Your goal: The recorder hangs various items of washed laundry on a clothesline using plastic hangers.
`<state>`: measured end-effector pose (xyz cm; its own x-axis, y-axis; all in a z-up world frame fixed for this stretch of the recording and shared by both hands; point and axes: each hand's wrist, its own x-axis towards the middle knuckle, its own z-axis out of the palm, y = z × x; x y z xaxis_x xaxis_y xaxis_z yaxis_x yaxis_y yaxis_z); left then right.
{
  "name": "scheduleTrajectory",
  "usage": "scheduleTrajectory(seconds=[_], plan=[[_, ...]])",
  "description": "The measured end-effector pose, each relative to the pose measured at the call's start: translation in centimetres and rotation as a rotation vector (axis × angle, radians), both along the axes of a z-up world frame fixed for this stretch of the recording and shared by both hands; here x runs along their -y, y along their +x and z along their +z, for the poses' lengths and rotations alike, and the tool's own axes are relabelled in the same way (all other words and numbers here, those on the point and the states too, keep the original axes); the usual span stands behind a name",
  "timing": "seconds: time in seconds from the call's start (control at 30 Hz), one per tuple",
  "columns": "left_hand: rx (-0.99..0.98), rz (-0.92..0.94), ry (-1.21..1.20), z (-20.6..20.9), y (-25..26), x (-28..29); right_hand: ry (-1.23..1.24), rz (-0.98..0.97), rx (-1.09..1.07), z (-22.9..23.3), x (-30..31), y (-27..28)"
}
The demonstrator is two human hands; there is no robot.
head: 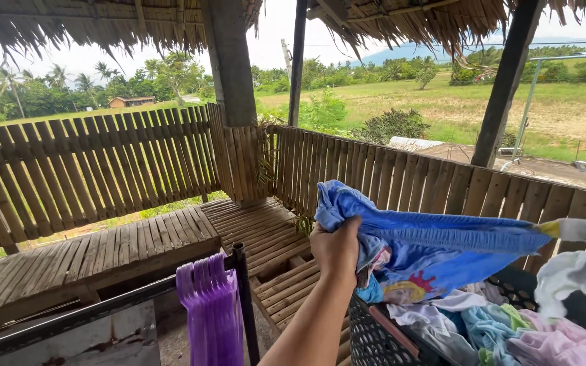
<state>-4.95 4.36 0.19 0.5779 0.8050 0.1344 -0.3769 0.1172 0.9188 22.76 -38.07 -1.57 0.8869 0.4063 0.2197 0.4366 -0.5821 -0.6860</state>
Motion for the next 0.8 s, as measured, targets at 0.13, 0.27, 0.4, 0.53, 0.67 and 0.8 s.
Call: scheduleTrajectory(seconds=[0.13, 0.27, 0.4, 0.53, 0.67, 0.8], plan=[[-0.456, -0.025, 0.348, -1.0, 0.2, 3.3, 0.05, 0.082, 0.13, 3.0, -8.7, -4.2], [-0.453, -0.053, 0.591, 0.1, -1.6, 8.3, 0.075, 0.125, 0.225, 12.4, -20.8, -17.8], [-0.522, -0.08, 0.711, -1.3, -1.0, 7.1, 0.423, 0.025, 0.255, 15.0, -15.0, -11.1], [-0.513, -0.047, 0.431, -0.1, -2.3, 4.8, 0.231, -0.034, 0.38, 10.1, -6.8, -1.7], [-0.337, -0.09, 0.311, 1.7, -1.7, 2.6, 0.101, -0.069, 0.477, -1.2, -10.6, 1.1], [-0.108, -0.139, 0.109, 5.3, -0.9, 1.0, 0.204, 0.12, -0.159, 1.4, -19.4, -13.3]])
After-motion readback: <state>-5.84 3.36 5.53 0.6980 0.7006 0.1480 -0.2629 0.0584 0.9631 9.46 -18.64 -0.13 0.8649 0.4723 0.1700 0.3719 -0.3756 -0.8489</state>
